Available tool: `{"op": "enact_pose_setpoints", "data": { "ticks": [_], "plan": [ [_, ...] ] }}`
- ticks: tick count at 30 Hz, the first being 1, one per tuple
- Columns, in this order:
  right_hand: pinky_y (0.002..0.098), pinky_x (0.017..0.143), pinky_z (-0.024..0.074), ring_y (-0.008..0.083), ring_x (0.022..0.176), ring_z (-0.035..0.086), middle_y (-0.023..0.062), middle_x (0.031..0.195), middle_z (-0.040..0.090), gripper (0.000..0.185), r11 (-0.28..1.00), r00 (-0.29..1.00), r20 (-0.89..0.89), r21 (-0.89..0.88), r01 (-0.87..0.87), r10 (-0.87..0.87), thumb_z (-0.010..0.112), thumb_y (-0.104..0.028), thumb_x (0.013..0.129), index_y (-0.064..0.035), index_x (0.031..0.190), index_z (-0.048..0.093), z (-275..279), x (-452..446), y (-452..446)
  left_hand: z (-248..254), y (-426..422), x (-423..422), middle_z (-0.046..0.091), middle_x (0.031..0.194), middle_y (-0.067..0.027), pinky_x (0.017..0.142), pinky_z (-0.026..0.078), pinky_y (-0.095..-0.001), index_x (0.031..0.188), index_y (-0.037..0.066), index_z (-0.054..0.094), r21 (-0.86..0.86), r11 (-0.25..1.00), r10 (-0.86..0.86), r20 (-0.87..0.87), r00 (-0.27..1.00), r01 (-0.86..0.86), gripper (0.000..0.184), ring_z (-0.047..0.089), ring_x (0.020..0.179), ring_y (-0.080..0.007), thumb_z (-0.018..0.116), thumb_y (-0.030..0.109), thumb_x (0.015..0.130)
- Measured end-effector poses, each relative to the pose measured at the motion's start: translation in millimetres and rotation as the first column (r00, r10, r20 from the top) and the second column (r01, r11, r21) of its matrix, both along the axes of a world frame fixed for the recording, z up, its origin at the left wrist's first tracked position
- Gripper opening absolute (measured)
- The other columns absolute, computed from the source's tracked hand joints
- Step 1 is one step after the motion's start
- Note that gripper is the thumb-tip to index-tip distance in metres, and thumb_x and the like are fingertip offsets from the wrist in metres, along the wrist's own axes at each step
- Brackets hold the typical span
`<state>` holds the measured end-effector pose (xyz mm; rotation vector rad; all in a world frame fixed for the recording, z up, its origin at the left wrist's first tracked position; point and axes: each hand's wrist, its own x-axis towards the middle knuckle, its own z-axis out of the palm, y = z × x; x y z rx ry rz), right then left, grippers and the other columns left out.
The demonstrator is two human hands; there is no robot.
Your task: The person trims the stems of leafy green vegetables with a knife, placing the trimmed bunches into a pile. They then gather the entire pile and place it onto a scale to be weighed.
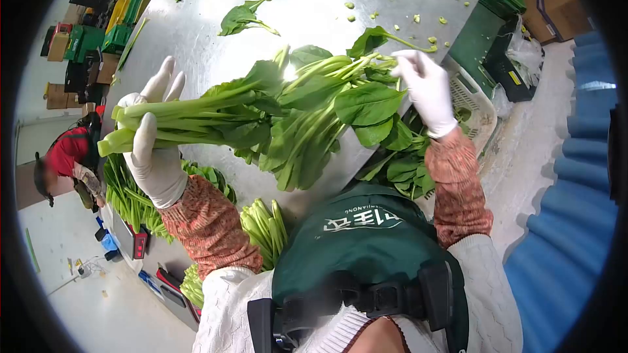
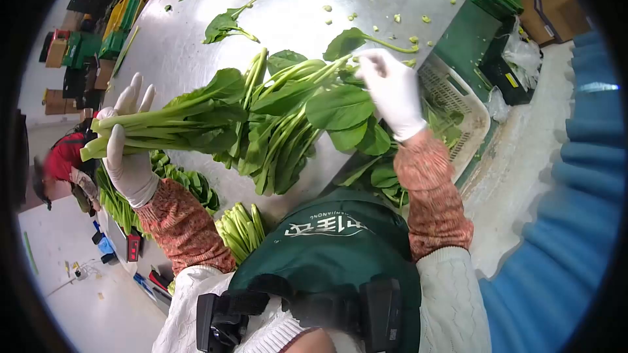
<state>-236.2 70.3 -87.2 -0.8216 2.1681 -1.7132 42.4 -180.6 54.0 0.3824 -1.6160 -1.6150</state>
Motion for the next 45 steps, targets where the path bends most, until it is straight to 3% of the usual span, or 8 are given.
{"op": "enact_pose_setpoints", "data": {
  "ticks": [5,9,13,17,31,33,38,45],
  "plan": [
    [0.0400,0.080,0.0537,0.0322,0.089,0.068,0.0142,0.097,0.072,0.031,0.775,0.863,-0.291,0.609,-0.167,0.414,0.063,-0.026,0.086,-0.0091,0.111,0.068,-62,-31,-98,-11,-19,10,0.063,0.102,-0.0154,0.106,0.039,-0.0647,0.118,0.004,0.051,-0.055,0.998,0.027,0.109,0.994,-0.021,0.031,0.063,0.098,-0.0306,0.059,0.010,0.089],
    [0.0405,0.085,0.0541,0.0313,0.095,0.068,0.0132,0.100,0.072,0.039,0.548,0.711,-0.172,0.764,-0.341,0.682,0.063,-0.034,0.082,-0.0122,0.114,0.069,-101,-58,-125,-8,-10,-8,0.064,0.089,-0.0054,0.081,0.053,-0.0312,0.112,0.001,0.059,-0.216,0.945,0.315,0.403,0.860,-0.245,0.029,0.062,0.079,-0.0153,0.067,-0.004,0.084],
    [0.0302,0.074,0.0532,0.0157,0.077,0.067,0.0075,0.089,0.073,0.034,0.869,0.893,0.188,0.219,-0.444,0.409,0.070,-0.031,0.088,-0.0034,0.107,0.072,-39,-50,-105,-33,-13,-8,0.062,0.088,0.0021,0.073,0.048,-0.0216,0.104,0.002,0.066,-0.363,0.884,0.437,0.419,0.796,-0.295,0.020,0.056,0.079,-0.0059,0.071,-0.003,0.085],
    [0.0224,0.071,0.0470,0.0062,0.078,0.060,0.0015,0.085,0.069,0.028,0.997,0.973,0.220,-0.055,-0.058,0.068,0.073,-0.023,0.090,0.0011,0.105,0.071,37,-39,-85,-40,-5,-20,0.062,0.088,0.0029,0.071,0.047,-0.0209,0.099,0.003,0.067,-0.474,0.839,0.464,0.365,0.807,-0.268,0.017,0.055,0.078,-0.0047,0.076,0.002,0.085],
    [0.0232,0.066,0.0463,0.0056,0.072,0.057,0.0017,0.083,0.069,0.027,0.984,0.981,-0.126,-0.081,-0.156,0.145,0.071,-0.015,0.091,-0.0008,0.114,0.068,73,-24,-34,11,45,-71,0.066,0.083,-0.0083,0.065,0.052,-0.0285,0.097,0.004,0.067,-0.793,0.604,0.352,0.174,0.920,-0.081,0.024,0.064,0.070,-0.0183,0.076,-0.002,0.076],
    [0.0223,0.068,0.0461,0.0057,0.075,0.058,0.0019,0.088,0.068,0.028,0.962,0.963,-0.082,-0.083,-0.262,0.255,0.069,-0.011,0.090,-0.0003,0.116,0.067,84,-20,-23,20,39,-76,0.065,0.076,-0.0039,0.066,0.050,-0.0218,0.094,0.003,0.065,-0.884,0.464,0.417,0.170,0.893,-0.049,0.019,0.058,0.068,-0.0067,0.078,0.000,0.080],
    [0.0221,0.071,0.0460,0.0083,0.083,0.059,0.0079,0.110,0.065,0.030,0.812,0.812,0.085,-0.163,-0.561,0.578,0.067,0.003,0.082,-0.0002,0.112,0.066,136,13,4,43,54,-88,0.067,0.089,0.0001,0.072,0.049,-0.0239,0.097,0.004,0.068,-0.264,0.890,-0.164,0.577,0.800,0.373,0.023,0.059,0.080,-0.0084,0.073,-0.004,0.076],
    [0.0195,0.060,0.0385,0.0020,0.070,0.049,-0.0019,0.097,0.070,0.024,0.707,0.744,-0.289,-0.238,-0.666,0.603,0.077,-0.003,0.081,-0.0089,0.104,0.073,124,21,-2,16,69,-90,0.069,0.094,-0.0031,0.080,0.050,-0.0252,0.105,0.006,0.070,-0.045,0.766,-0.540,0.498,0.679,0.642,0.026,0.061,0.084,-0.0078,0.072,0.004,0.079]
  ]
}}
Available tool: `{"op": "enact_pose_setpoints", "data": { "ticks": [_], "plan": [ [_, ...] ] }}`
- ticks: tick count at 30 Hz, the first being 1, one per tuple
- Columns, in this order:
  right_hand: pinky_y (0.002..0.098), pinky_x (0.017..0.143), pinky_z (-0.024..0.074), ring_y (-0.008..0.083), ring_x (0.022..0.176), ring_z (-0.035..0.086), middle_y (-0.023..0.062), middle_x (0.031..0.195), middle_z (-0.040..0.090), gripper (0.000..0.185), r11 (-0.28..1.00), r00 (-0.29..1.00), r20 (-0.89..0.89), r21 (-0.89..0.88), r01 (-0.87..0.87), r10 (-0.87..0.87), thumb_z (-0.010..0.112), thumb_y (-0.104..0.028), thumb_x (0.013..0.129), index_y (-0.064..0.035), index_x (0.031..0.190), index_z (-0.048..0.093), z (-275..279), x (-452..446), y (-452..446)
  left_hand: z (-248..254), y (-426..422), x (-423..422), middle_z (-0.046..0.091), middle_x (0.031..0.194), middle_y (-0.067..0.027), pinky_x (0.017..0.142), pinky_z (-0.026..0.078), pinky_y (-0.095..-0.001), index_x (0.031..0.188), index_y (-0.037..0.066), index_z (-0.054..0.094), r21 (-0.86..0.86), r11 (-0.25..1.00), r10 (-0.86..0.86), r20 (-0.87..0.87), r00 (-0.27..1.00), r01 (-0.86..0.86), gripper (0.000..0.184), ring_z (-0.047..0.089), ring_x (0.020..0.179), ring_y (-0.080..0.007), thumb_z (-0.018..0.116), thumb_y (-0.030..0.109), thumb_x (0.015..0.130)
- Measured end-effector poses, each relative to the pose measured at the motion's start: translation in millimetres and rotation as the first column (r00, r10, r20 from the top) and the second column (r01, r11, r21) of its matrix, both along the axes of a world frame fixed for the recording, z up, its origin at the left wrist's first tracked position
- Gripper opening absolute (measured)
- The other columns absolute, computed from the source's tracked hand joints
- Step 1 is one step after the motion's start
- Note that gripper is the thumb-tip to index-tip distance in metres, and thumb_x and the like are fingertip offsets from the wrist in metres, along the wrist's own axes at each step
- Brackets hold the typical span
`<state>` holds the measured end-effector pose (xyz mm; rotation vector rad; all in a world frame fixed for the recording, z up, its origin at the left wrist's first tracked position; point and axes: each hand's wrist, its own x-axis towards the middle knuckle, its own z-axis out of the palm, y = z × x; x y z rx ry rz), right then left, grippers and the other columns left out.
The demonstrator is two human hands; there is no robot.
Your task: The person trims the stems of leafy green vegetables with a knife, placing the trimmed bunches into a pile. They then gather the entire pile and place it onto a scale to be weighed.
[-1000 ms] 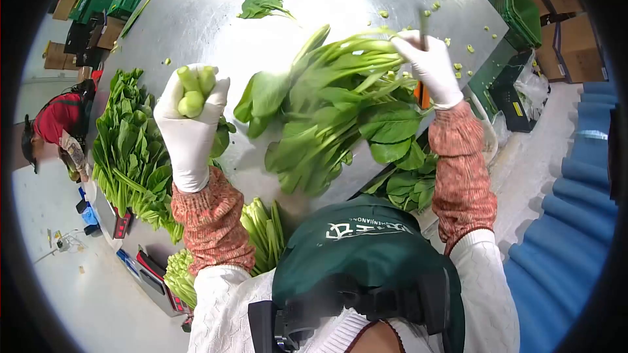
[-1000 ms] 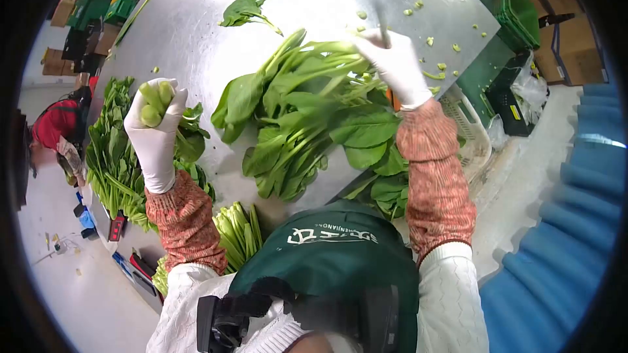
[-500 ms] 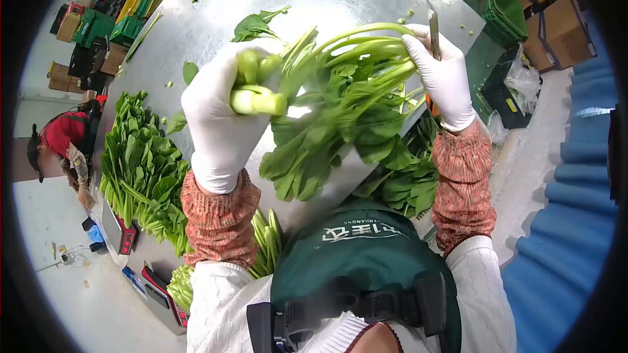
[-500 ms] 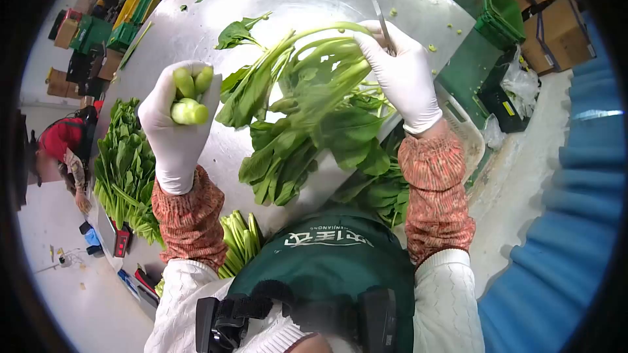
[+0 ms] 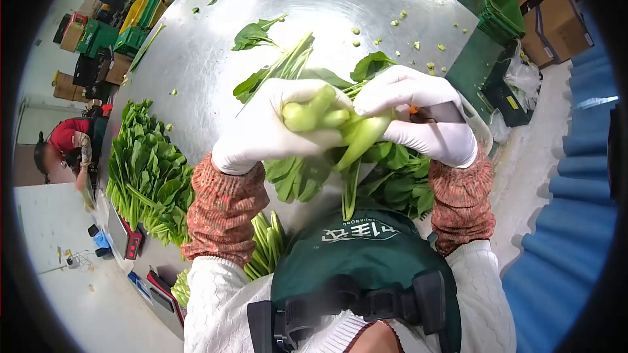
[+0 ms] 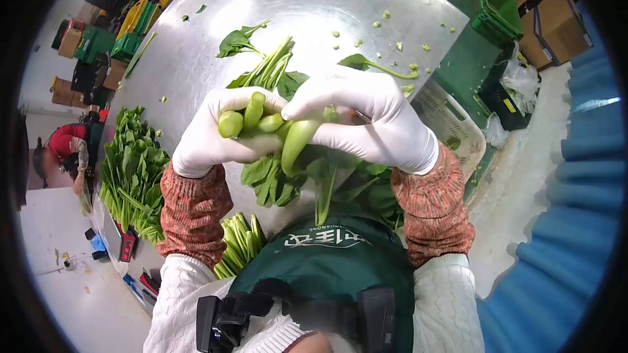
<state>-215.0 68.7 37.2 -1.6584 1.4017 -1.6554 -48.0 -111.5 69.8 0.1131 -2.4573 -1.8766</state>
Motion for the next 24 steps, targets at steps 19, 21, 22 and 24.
{"op": "enact_pose_setpoints", "data": {
  "ticks": [19,21,22,24],
  "plan": [
    [0.0434,0.071,0.0555,0.0349,0.080,0.069,0.0158,0.090,0.071,0.054,0.656,0.684,-0.530,0.283,0.700,-0.501,0.059,-0.005,0.076,-0.0102,0.129,0.060,-42,32,20,-41,32,-16,0.061,0.080,-0.0018,0.061,0.044,-0.0336,0.101,0.007,0.064,-0.822,0.166,-0.128,-0.566,0.814,-0.545,0.028,0.056,0.067,-0.0183,0.063,0.013,0.073],
    [0.0459,0.070,0.0547,0.0371,0.079,0.068,0.0184,0.086,0.070,0.046,0.604,0.695,-0.517,0.368,0.707,-0.499,0.059,-0.008,0.080,-0.0093,0.126,0.061,-53,26,23,-41,34,-15,0.061,0.081,-0.0017,0.061,0.044,-0.0334,0.101,0.007,0.064,-0.832,0.186,-0.137,-0.549,0.825,-0.523,0.028,0.055,0.067,-0.0180,0.063,0.013,0.073],
    [0.0471,0.070,0.0542,0.0382,0.078,0.068,0.0197,0.084,0.070,0.041,0.567,0.715,-0.515,0.443,0.694,-0.473,0.059,-0.010,0.083,-0.0087,0.124,0.061,-68,18,25,-40,34,-12,0.061,0.081,-0.0016,0.060,0.044,-0.0332,0.101,0.007,0.064,-0.837,0.190,-0.138,-0.541,0.830,-0.514,0.028,0.055,0.067,-0.0178,0.063,0.013,0.073],
    [0.0474,0.067,0.0538,0.0386,0.070,0.067,0.0207,0.076,0.068,0.026,0.526,0.777,-0.501,0.574,0.628,-0.380,0.057,-0.012,0.089,-0.0056,0.112,0.066,-90,1,31,-35,31,-9,0.060,0.080,-0.0013,0.059,0.042,-0.0325,0.100,0.007,0.063,-0.840,0.178,-0.148,-0.538,0.830,-0.513,0.028,0.054,0.066,-0.0178,0.063,0.013,0.073]
  ]
}}
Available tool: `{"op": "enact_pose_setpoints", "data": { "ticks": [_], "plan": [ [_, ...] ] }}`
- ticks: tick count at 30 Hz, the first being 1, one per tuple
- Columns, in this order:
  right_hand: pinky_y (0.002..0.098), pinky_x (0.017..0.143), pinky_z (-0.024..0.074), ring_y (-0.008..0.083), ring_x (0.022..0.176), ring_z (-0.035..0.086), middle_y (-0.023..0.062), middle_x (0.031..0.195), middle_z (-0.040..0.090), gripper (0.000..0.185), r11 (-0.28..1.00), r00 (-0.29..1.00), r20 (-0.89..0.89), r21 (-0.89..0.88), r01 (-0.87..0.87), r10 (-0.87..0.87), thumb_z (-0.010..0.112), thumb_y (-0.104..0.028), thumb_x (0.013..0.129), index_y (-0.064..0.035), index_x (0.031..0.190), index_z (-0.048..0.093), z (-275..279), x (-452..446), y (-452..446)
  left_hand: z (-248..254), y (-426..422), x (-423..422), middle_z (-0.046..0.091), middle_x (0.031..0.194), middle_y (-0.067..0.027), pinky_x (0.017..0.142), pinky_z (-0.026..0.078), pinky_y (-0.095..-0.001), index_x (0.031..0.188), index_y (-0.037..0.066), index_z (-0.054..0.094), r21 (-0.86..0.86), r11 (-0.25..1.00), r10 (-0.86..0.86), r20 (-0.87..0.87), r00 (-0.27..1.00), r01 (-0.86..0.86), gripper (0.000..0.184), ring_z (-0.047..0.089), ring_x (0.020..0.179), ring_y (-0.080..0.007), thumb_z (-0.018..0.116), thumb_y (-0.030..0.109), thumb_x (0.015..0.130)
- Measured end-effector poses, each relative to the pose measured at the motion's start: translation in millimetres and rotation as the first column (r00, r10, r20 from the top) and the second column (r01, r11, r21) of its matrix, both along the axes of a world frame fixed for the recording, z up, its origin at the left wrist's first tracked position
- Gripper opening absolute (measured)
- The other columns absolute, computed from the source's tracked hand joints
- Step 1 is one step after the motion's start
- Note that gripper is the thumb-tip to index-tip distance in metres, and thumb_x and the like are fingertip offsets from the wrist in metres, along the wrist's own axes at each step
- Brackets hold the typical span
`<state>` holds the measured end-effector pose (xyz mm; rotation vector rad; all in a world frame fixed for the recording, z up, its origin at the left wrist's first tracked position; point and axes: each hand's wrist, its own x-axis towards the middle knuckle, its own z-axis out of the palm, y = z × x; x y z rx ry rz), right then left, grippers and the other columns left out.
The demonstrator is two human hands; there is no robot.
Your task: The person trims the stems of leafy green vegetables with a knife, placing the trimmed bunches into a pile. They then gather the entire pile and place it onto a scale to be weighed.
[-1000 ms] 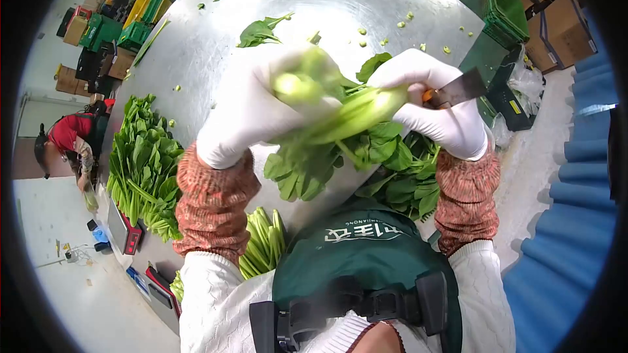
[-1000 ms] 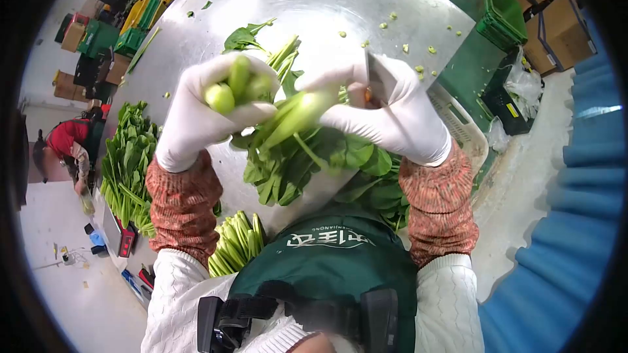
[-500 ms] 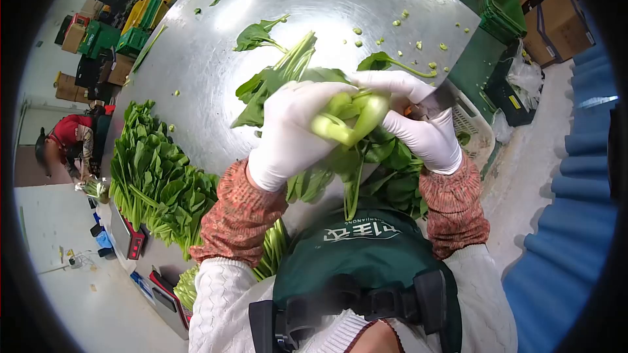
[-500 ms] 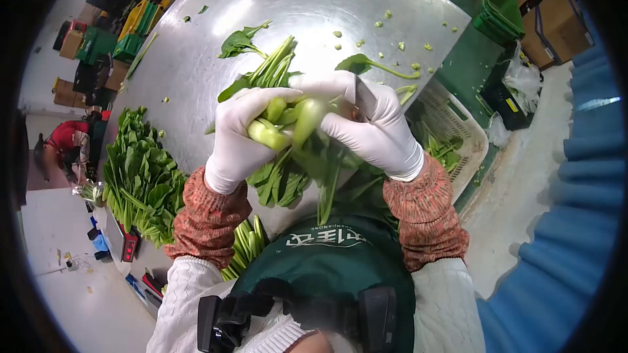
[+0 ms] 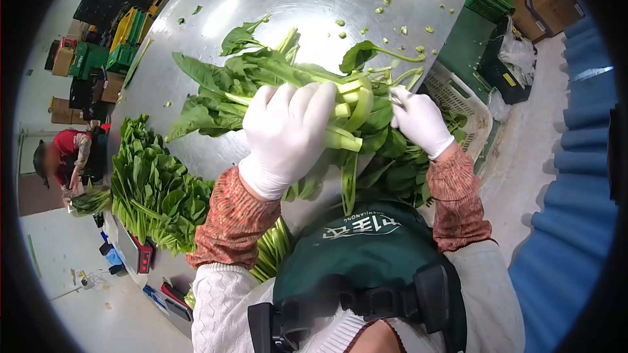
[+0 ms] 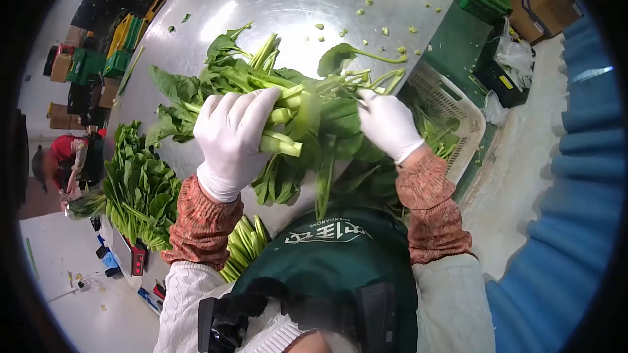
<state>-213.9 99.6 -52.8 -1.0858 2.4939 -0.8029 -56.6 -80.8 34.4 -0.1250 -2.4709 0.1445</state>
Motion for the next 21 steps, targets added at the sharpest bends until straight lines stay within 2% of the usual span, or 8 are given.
{"op": "enact_pose_setpoints", "data": {
  "ticks": [2,5,8,12,13,14,18,21],
  "plan": [
    [0.0454,0.065,0.0539,0.0370,0.069,0.067,0.0191,0.075,0.068,0.024,0.968,0.959,0.253,-0.177,0.176,-0.128,0.057,-0.011,0.089,-0.0068,0.110,0.067,-3,3,16,0,-2,0,0.056,0.077,-0.0010,0.059,0.042,-0.0320,0.098,0.008,0.062,-0.033,0.999,0.026,0.007,1.000,-0.025,0.026,0.053,0.065,-0.0179,0.063,0.013,0.072],
    [0.0429,0.068,0.0547,0.0352,0.071,0.068,0.0156,0.082,0.071,0.038,0.950,0.999,0.039,-0.310,0.035,-0.024,0.061,-0.008,0.083,-0.0117,0.120,0.065,34,20,11,-1,1,-4,0.052,0.074,-0.0010,0.059,0.042,-0.0317,0.094,0.009,0.061,-0.062,0.998,0.036,0.058,0.998,-0.033,0.022,0.051,0.064,-0.0178,0.062,0.013,0.072],
    [0.0449,0.071,0.0558,0.0367,0.079,0.069,0.0143,0.088,0.072,0.050,0.977,0.989,-0.125,-0.192,-0.095,0.072,0.058,-0.008,0.078,-0.0116,0.128,0.059,50,27,3,0,6,-11,0.055,0.077,-0.0008,0.059,0.043,-0.0317,0.094,0.009,0.062,-0.068,0.997,-0.021,-0.003,1.000,0.020,0.024,0.052,0.064,-0.0175,0.062,0.013,0.071],
    [0.0507,0.067,0.0530,0.0404,0.077,0.067,0.0204,0.080,0.068,0.026,0.981,0.981,-0.085,-0.096,0.167,-0.175,0.058,-0.016,0.090,-0.0080,0.113,0.064,0,-4,2,2,2,-5,0.057,0.079,-0.0007,0.059,0.043,-0.0315,0.095,0.008,0.062,-0.038,0.999,-0.020,-0.015,1.000,0.020,0.026,0.052,0.065,-0.0172,0.064,0.013,0.070],
    [0.0329,0.062,0.0501,0.0202,0.060,0.065,0.0108,0.066,0.065,0.028,0.966,0.977,-0.045,-0.163,0.199,-0.209,0.055,-0.007,0.094,-0.0002,0.120,0.064,-5,-6,4,3,-1,-2,0.059,0.079,-0.0008,0.060,0.043,-0.0331,0.095,0.008,0.062,-0.029,1.000,-0.006,0.007,1.000,0.007,0.027,0.054,0.066,-0.0180,0.066,0.013,0.069],
    [0.0312,0.060,0.0489,0.0173,0.060,0.064,0.0090,0.068,0.066,0.027,0.946,0.982,0.109,-0.269,0.180,-0.156,0.055,-0.008,0.095,-0.0022,0.119,0.065,-10,-7,6,4,-4,0,0.062,0.081,-0.0024,0.062,0.044,-0.0342,0.099,0.008,0.064,0.011,1.000,0.002,0.056,0.998,-0.002,0.031,0.057,0.068,-0.0198,0.069,0.018,0.070],
    [0.0194,0.065,0.0416,0.0024,0.072,0.052,-0.0035,0.083,0.064,0.034,0.808,0.768,0.573,-0.575,0.128,0.286,0.060,-0.007,0.095,-0.0052,0.128,0.063,42,6,4,14,-6,2,0.071,0.091,-0.0059,0.071,0.049,-0.0339,0.107,0.006,0.068,0.343,0.939,-0.114,0.251,0.961,0.022,0.038,0.065,0.077,-0.0218,0.079,0.011,0.071],
    [0.0210,0.075,0.0454,0.0051,0.083,0.056,-0.0012,0.096,0.062,0.044,0.766,0.544,0.653,-0.642,0.030,0.526,0.067,-0.006,0.089,-0.0020,0.132,0.059,73,10,5,28,-6,5,0.072,0.097,-0.0037,0.083,0.052,-0.0259,0.110,0.003,0.069,0.836,0.544,-0.359,0.302,0.883,-0.064,0.038,0.066,0.089,-0.0104,0.078,-0.001,0.074]
  ]
}}
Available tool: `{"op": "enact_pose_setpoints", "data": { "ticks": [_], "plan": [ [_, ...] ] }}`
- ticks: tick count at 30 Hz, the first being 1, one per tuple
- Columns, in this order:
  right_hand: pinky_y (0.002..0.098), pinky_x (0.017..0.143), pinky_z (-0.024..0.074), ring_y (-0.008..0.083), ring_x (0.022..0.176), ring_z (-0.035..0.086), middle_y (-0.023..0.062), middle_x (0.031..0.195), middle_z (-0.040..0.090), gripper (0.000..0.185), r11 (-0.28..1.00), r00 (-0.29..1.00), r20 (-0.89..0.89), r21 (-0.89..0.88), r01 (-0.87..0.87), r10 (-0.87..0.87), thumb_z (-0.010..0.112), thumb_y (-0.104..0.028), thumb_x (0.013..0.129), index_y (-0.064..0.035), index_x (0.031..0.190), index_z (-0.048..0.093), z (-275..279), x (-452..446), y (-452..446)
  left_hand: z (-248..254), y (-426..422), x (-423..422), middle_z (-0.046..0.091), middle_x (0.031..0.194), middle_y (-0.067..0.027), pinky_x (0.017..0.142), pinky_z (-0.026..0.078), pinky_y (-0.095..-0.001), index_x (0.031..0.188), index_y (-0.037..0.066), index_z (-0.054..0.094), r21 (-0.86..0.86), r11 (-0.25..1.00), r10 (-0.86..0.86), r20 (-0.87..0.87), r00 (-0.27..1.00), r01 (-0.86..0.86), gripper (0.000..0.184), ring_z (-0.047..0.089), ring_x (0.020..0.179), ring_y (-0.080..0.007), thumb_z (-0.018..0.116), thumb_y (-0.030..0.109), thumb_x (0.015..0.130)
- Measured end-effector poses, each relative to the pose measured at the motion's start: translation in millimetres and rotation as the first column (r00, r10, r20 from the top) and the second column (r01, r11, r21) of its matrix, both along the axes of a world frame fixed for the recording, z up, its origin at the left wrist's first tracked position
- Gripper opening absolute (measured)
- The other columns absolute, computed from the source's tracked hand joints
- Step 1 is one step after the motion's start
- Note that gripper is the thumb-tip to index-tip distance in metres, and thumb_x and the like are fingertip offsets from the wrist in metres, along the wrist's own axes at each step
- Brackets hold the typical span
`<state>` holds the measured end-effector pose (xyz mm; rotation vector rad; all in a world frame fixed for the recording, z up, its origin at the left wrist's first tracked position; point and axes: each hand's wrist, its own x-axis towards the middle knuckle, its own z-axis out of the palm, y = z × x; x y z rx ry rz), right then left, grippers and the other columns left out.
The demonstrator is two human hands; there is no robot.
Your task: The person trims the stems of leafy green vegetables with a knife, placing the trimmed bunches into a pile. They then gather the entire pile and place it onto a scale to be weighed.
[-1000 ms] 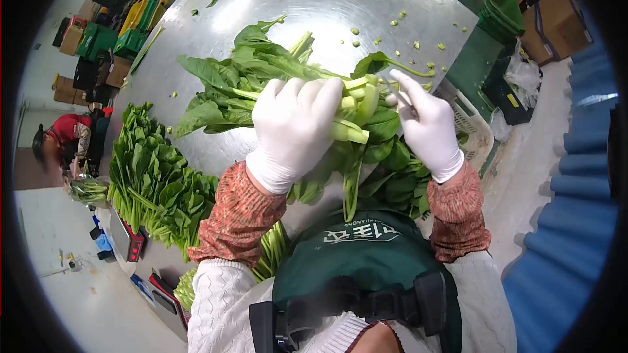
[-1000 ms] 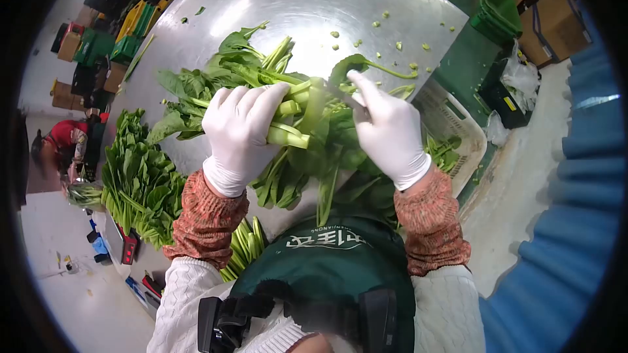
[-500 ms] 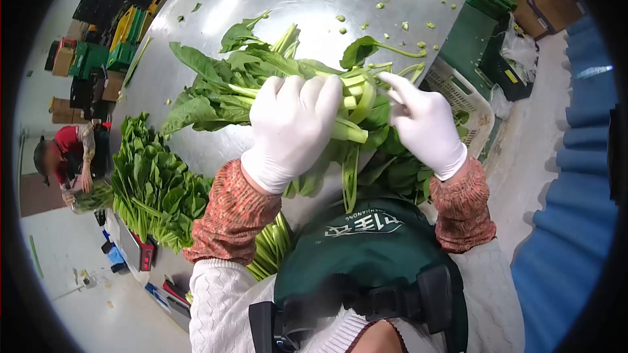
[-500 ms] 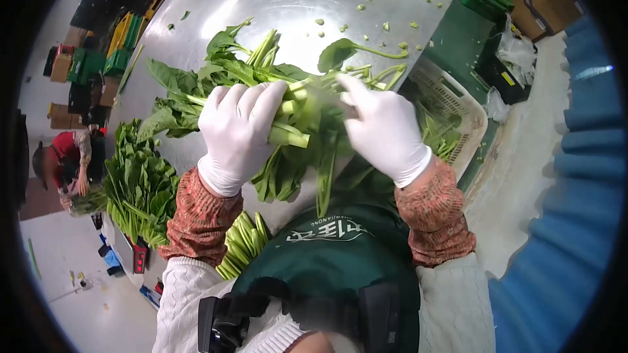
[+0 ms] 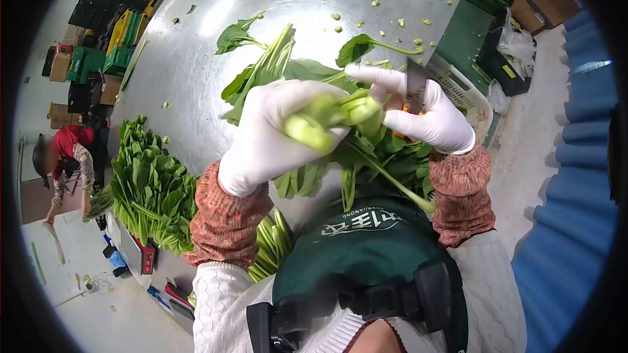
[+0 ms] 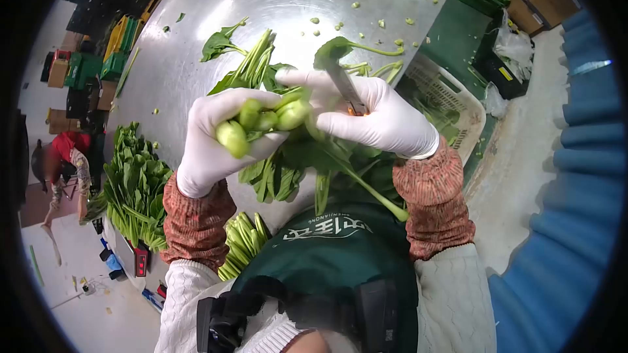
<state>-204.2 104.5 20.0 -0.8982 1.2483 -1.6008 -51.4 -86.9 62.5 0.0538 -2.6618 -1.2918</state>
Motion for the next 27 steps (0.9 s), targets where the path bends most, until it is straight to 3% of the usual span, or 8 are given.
{"op": "enact_pose_setpoints", "data": {
  "ticks": [3,6,8,15,19,20,24,27],
  "plan": [
    [0.0218,0.077,0.0466,0.0060,0.088,0.058,0.0005,0.103,0.062,0.045,0.998,1.000,0.020,-0.055,0.003,-0.001,0.075,-0.002,0.082,-0.0027,0.125,0.061,4,7,-7,-9,10,-2,0.071,0.096,-0.0077,0.082,0.053,-0.0288,0.114,0.006,0.068,0.334,0.927,0.170,0.039,0.985,-0.173,0.041,0.068,0.085,-0.0161,0.080,0.008,0.074],
    [0.0229,0.076,0.0470,0.0070,0.089,0.058,0.0014,0.104,0.062,0.038,0.994,0.991,-0.080,-0.005,0.108,-0.109,0.082,0.000,0.075,-0.0049,0.107,0.062,-8,19,-15,-28,17,9,0.069,0.105,-0.0043,0.089,0.051,-0.0289,0.119,0.006,0.065,0.310,0.926,0.221,0.021,0.975,-0.216,0.046,0.062,0.098,-0.0117,0.076,0.004,0.075],
    [0.0187,0.060,0.0394,0.0011,0.069,0.048,-0.0063,0.083,0.058,0.036,0.983,0.975,-0.144,-0.095,0.154,-0.167,0.084,-0.007,0.078,-0.0075,0.108,0.064,-17,29,-19,-40,19,21,0.065,0.116,-0.0080,0.094,0.050,-0.0314,0.126,0.004,0.061,0.474,0.863,0.183,0.033,0.983,-0.177,0.056,0.061,0.104,-0.0142,0.077,0.006,0.073],
    [0.0211,0.063,0.0484,0.0056,0.071,0.060,0.0029,0.088,0.063,0.037,0.992,0.991,0.058,0.063,0.114,-0.117,0.084,0.000,0.075,-0.0013,0.103,0.059,-27,45,-16,-59,39,44,0.062,0.123,-0.0088,0.102,0.046,-0.0334,0.137,0.001,0.049,0.933,0.352,0.128,0.033,0.991,-0.077,0.083,0.059,0.114,-0.0176,0.089,0.015,0.065],
    [0.0187,0.055,0.0464,0.0056,0.066,0.061,0.0030,0.080,0.065,0.021,0.971,0.958,-0.171,-0.100,0.215,-0.230,0.078,-0.001,0.083,-0.0003,0.098,0.062,-34,60,-30,-69,40,43,0.066,0.114,-0.0069,0.093,0.051,-0.0314,0.125,0.001,0.058,0.806,0.509,0.292,0.170,0.941,-0.303,0.061,0.063,0.104,-0.0157,0.081,-0.006,0.069],
    [0.0203,0.055,0.0474,0.0043,0.060,0.060,0.0003,0.080,0.066,0.016,0.981,0.986,0.038,0.108,0.159,-0.164,0.078,-0.006,0.085,-0.0017,0.093,0.065,-20,57,-22,-69,38,45,0.068,0.107,-0.0058,0.089,0.053,-0.0305,0.117,0.001,0.062,0.747,0.549,0.367,0.187,0.911,-0.374,0.050,0.065,0.098,-0.0150,0.080,-0.006,0.071],
    [0.0161,0.043,0.0372,0.0030,0.055,0.059,-0.0001,0.071,0.064,0.010,0.845,0.859,-0.187,0.173,0.507,-0.477,0.073,-0.009,0.090,-0.0032,0.094,0.066,-21,11,7,-44,-2,72,0.066,0.102,-0.0093,0.088,0.050,-0.0343,0.110,-0.001,0.060,0.643,0.569,0.677,-0.013,0.736,-0.512,0.033,0.064,0.090,-0.0190,0.071,0.007,0.080],
    [0.0203,0.054,0.0437,0.0054,0.060,0.058,0.0008,0.071,0.065,0.023,0.704,0.647,-0.497,0.099,0.704,-0.578,0.071,-0.014,0.091,-0.0029,0.111,0.067,-47,-52,41,-45,-63,128,0.057,0.124,-0.0150,0.109,0.038,-0.0455,0.129,0.000,0.049,0.728,0.619,0.626,-0.231,0.745,-0.294,0.046,0.053,0.118,-0.0281,0.060,0.014,0.088]
  ]
}}
